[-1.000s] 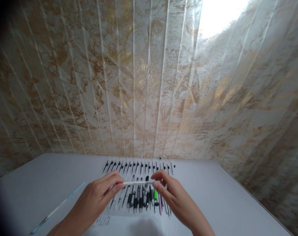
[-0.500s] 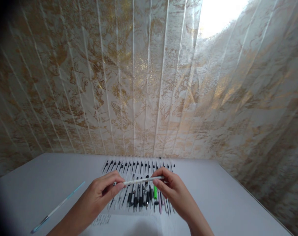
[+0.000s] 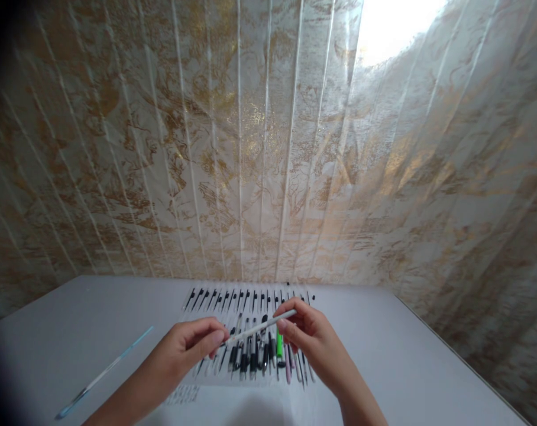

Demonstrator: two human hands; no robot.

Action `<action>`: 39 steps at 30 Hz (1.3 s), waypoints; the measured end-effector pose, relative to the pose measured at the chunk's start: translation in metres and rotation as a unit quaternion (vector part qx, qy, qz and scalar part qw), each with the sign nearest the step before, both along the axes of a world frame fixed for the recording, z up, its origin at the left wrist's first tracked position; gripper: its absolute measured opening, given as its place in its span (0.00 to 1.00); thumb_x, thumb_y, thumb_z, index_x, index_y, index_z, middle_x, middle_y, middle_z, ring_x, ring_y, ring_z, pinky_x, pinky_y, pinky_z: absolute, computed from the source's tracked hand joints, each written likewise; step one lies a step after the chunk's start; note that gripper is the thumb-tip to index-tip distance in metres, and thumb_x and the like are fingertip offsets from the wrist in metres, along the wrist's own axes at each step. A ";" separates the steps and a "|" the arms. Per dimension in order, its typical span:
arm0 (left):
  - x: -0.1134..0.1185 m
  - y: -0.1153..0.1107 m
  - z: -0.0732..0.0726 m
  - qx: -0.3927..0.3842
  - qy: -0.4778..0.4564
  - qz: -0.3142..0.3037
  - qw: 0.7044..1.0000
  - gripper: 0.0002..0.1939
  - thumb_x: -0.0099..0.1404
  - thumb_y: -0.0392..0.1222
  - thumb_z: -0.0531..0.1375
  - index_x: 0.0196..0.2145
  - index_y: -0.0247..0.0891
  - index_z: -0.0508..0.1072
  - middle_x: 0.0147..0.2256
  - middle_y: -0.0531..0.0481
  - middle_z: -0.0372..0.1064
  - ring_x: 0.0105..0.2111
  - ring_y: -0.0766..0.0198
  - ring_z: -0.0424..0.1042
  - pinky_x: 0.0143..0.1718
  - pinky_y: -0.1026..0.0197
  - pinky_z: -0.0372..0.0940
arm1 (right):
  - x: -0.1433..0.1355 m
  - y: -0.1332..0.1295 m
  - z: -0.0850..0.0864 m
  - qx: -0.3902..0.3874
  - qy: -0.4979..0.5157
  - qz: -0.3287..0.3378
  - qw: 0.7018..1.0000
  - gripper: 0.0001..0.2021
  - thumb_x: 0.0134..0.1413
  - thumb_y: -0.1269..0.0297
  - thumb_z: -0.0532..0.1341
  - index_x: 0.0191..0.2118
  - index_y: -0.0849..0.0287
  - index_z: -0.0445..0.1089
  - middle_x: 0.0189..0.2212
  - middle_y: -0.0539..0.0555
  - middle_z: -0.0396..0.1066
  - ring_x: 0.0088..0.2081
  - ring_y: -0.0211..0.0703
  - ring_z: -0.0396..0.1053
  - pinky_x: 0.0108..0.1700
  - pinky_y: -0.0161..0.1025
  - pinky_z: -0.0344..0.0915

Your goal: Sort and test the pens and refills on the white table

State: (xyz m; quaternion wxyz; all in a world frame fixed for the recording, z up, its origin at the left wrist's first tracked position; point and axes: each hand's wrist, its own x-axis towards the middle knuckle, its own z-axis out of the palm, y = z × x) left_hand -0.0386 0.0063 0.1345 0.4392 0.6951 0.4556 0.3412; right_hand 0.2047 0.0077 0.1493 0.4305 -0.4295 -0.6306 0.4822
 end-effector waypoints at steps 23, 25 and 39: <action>-0.005 -0.004 0.010 -0.062 0.064 -0.059 0.994 0.12 0.61 0.49 0.56 0.28 0.37 0.70 0.23 0.58 0.57 0.26 0.67 0.55 0.28 0.66 0.50 | 0.024 0.009 0.004 0.087 0.344 -0.285 0.890 0.16 0.45 0.54 0.68 0.29 0.56 0.62 0.26 0.45 0.67 0.19 0.28 0.58 0.18 0.26 0.59; -0.004 0.003 0.003 -0.041 0.036 -0.030 0.998 0.14 0.61 0.50 0.56 0.27 0.37 0.69 0.23 0.58 0.56 0.26 0.67 0.54 0.28 0.66 0.50 | 0.024 0.009 0.005 0.063 0.339 -0.262 0.901 0.15 0.44 0.55 0.69 0.33 0.56 0.66 0.26 0.45 0.66 0.18 0.27 0.58 0.18 0.26 0.59; 0.039 -0.014 -0.028 0.014 0.091 -0.052 0.994 0.14 0.64 0.45 0.54 0.31 0.39 0.77 0.27 0.52 0.70 0.29 0.63 0.66 0.31 0.64 0.56 | 0.020 0.019 -0.034 -0.094 -0.372 -0.163 0.909 0.10 0.56 0.62 0.52 0.25 0.56 0.59 0.13 0.44 0.63 0.13 0.35 0.62 0.16 0.31 0.57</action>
